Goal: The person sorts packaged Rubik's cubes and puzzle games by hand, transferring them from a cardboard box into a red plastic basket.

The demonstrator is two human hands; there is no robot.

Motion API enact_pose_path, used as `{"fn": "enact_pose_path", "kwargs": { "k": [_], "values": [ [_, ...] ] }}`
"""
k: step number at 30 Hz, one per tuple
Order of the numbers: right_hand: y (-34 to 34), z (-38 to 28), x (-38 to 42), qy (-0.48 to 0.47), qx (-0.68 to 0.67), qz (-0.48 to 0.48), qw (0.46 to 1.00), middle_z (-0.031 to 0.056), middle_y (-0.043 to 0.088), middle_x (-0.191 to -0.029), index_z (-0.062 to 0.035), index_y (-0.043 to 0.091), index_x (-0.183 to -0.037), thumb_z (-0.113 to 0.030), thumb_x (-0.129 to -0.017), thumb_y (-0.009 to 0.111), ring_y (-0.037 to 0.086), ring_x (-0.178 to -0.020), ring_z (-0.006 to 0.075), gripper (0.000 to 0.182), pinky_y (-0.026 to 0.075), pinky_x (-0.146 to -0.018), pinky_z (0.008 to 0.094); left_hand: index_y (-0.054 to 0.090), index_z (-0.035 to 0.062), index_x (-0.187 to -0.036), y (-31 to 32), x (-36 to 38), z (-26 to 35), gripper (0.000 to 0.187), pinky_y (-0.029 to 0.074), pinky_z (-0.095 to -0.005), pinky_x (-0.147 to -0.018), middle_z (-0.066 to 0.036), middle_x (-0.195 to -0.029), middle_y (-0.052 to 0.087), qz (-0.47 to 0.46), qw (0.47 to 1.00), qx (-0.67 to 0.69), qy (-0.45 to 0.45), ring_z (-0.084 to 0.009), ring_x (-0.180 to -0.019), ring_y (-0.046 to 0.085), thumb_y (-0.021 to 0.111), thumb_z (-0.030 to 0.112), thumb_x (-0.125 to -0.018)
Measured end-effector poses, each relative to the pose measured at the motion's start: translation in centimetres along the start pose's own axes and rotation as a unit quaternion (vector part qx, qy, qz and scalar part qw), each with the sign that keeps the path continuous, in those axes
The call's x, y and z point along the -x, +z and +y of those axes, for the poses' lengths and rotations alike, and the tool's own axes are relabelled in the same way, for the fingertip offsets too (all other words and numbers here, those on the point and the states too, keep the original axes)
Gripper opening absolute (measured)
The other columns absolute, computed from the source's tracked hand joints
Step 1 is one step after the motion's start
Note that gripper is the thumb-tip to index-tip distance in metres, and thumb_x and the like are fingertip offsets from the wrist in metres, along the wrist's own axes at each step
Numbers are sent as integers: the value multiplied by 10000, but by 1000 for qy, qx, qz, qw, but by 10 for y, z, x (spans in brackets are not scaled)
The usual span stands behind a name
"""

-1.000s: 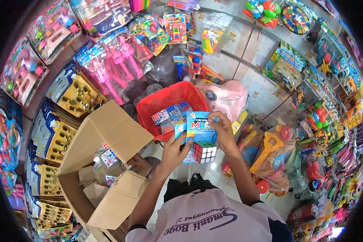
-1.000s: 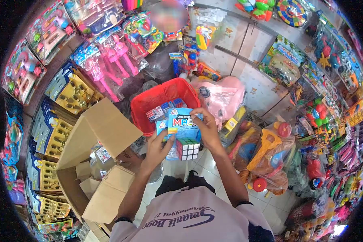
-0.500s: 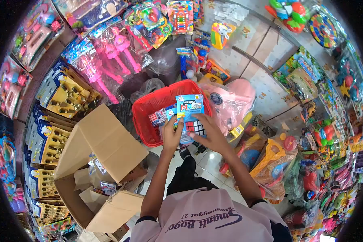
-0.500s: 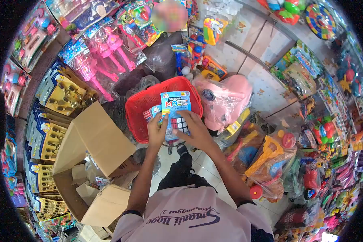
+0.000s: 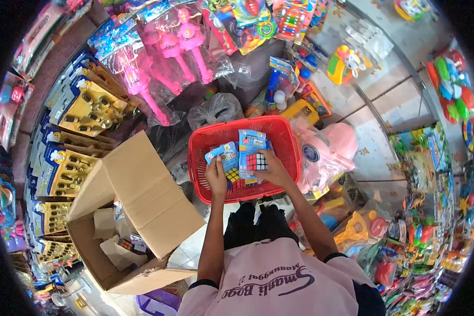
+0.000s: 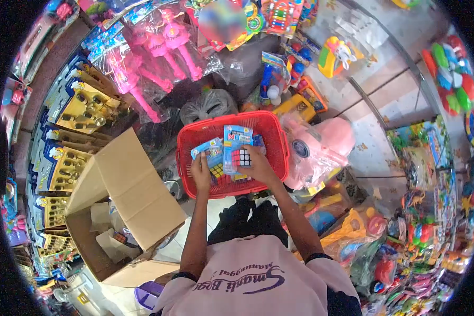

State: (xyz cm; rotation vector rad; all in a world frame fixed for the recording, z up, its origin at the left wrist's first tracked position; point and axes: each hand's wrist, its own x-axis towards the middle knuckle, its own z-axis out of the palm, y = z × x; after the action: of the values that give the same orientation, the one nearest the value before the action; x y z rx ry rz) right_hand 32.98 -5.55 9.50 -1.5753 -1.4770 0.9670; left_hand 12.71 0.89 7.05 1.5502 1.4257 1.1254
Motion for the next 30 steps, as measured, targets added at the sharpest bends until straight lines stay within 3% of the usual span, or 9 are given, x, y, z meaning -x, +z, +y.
{"fn": "enact_pose_path", "kwargs": {
  "k": [5,8,11,14,15,18,19,22,30],
  "values": [
    [14,48,-16,9,37,-71,997,193,531,-1157,-43,440,-1240,-258,-669,782,525,-1088,338,699,424,-918,398,639,-24,-909,12,-1,-65,323,460,-368,-707,-177,-823,651,-3,997,-46,-56,-282,-765,631,506,268,-949],
    [25,72,-23,16,61,-102,993,191,527,-1158,-52,435,-1240,-263,-658,778,521,-1089,352,708,438,-901,410,648,4,-898,7,-12,-81,300,469,-376,-693,-178,-833,661,-98,986,-58,-119,-312,-787,646,550,286,-922],
    [38,86,-28,31,83,-132,987,185,514,-1147,-76,446,-1220,-257,-635,775,503,-1106,360,695,441,-908,427,667,37,-936,16,-17,-113,274,477,-337,-722,-139,-853,676,-118,978,-110,-136,-191,-787,637,610,300,-887],
    [44,86,-26,0,112,-146,983,180,524,-1114,-73,470,-1182,-265,-638,789,519,-1079,360,660,433,-910,417,662,38,-898,24,-13,-145,261,482,-337,-723,-132,-816,676,-98,975,-126,-158,-207,-758,642,653,294,-851],
    [50,89,-27,29,122,-164,978,178,501,-1151,-90,462,-1200,-253,-632,782,491,-1129,354,673,424,-932,427,647,39,-932,21,-15,-139,266,482,-390,-772,-168,-926,650,-130,970,-129,-161,-293,-839,626,682,272,-807],
    [53,98,-19,64,161,-181,968,175,478,-1191,-97,445,-1220,-254,-637,777,474,-1150,356,688,423,-939,432,625,73,-1020,21,-6,-125,302,451,-451,-865,-217,-1154,535,-119,947,-294,-49,-393,-1023,533,685,241,-777],
    [54,100,-17,88,170,-183,964,175,471,-1203,-96,429,-1234,-269,-648,775,481,-1139,367,703,428,-933,433,603,123,-1072,23,-3,-122,352,397,-476,-959,-223,-1300,360,-122,937,-325,-46,-419,-1174,395,693,225,-747],
    [51,104,-15,105,160,-183,964,183,470,-1200,-95,416,-1245,-291,-652,781,482,-1137,372,722,432,-925,440,578,133,-1117,30,6,-94,387,395,-521,-948,-204,-1305,371,-76,909,-410,2,-414,-1164,409,677,240,-759],
    [57,114,-15,67,128,-197,970,207,472,-1203,-72,407,-1253,-314,-674,776,482,-1135,395,728,428,-930,455,541,141,-1204,35,26,-119,466,457,-516,-867,-193,-1182,508,-280,904,-322,-16,-401,-1096,492,670,271,-775]
  ]
}}
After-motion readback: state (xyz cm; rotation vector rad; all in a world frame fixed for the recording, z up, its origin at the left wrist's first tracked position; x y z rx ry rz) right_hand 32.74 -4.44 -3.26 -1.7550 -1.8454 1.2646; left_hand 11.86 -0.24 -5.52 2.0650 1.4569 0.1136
